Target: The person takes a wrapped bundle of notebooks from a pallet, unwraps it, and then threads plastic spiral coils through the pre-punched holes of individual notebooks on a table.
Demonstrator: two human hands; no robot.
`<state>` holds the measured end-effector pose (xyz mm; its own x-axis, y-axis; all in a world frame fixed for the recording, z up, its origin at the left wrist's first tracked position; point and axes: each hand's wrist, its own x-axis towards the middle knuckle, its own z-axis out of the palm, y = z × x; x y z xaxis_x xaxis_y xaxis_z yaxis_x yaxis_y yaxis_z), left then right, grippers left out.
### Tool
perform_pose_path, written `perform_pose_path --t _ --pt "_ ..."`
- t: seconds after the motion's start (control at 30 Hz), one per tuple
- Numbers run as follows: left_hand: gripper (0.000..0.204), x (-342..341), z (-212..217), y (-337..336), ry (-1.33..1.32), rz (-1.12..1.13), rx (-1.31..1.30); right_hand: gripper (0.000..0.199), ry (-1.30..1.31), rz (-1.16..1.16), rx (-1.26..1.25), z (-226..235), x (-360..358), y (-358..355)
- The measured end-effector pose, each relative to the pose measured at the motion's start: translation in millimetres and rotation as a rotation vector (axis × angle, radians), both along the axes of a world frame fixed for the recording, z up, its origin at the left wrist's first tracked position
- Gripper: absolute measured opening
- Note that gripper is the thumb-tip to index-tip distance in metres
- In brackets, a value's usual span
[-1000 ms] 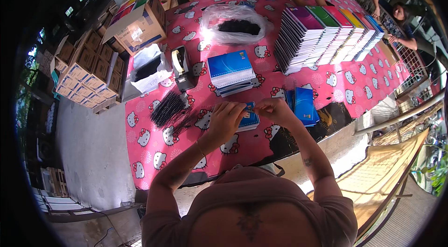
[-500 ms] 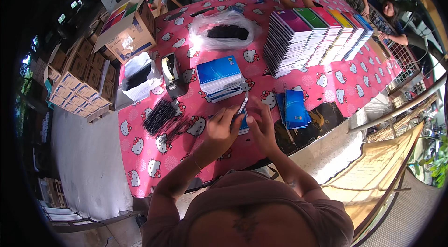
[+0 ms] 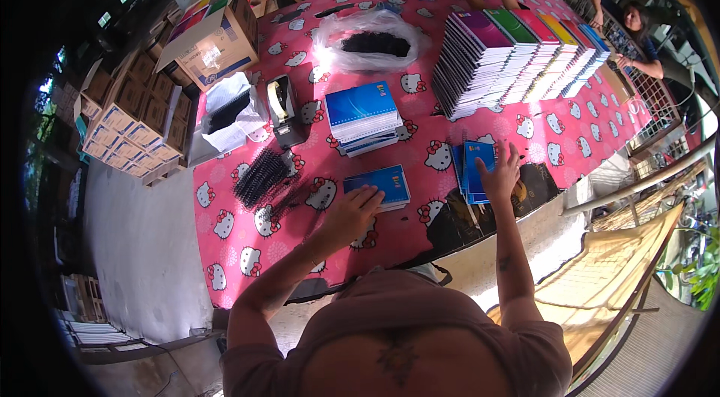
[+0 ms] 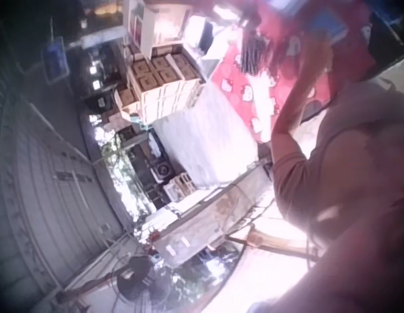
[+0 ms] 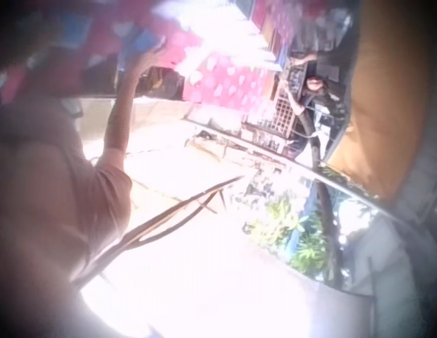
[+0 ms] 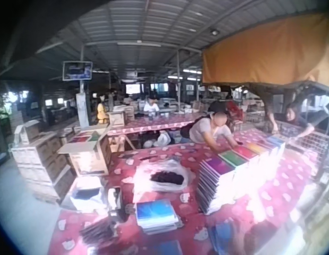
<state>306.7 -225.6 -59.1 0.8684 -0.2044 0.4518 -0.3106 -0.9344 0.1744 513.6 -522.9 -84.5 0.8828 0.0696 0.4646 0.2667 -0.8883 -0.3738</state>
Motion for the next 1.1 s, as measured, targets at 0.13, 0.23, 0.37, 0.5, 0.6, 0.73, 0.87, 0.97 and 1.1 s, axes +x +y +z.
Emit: perform_pose_path --t 0.13,0.23,0.37,0.5,0.6,0.73,0.87,0.97,1.1 --pt "0.027 12 48 3 0.188 0.137 -0.199 0.079 0.231 0.84 0.528 41 -48 74" --pt "0.03 22 42 7 0.236 0.074 -0.058 0.065 0.523 1.064 0.776 35 -76 115" --pt "0.038 17 45 -3 -0.094 0.152 -0.225 0.049 0.677 0.966 0.956 5 -71 123" --pt "0.051 6 4 -15 -0.097 0.226 -0.651 0.04 0.711 1.011 0.963 -1 -79 137" --pt "0.051 10 10 -11 -0.097 0.183 -0.678 0.034 0.69 1.014 0.909 8 -77 131" --pt "0.041 -19 -17 35 -0.14 0.534 -0.811 0.03 0.758 0.851 0.833 3 -73 123" --pt "0.033 -54 -58 53 0.11 0.708 -0.28 0.028 0.636 0.916 0.884 3 -78 134" --pt "0.028 -54 -58 54 0.064 0.72 -0.38 0.027 0.747 0.95 0.821 0 -82 135" --pt "0.02 -36 18 34 -0.095 0.501 -0.646 0.025 0.704 1.012 0.937 -10 -72 138"
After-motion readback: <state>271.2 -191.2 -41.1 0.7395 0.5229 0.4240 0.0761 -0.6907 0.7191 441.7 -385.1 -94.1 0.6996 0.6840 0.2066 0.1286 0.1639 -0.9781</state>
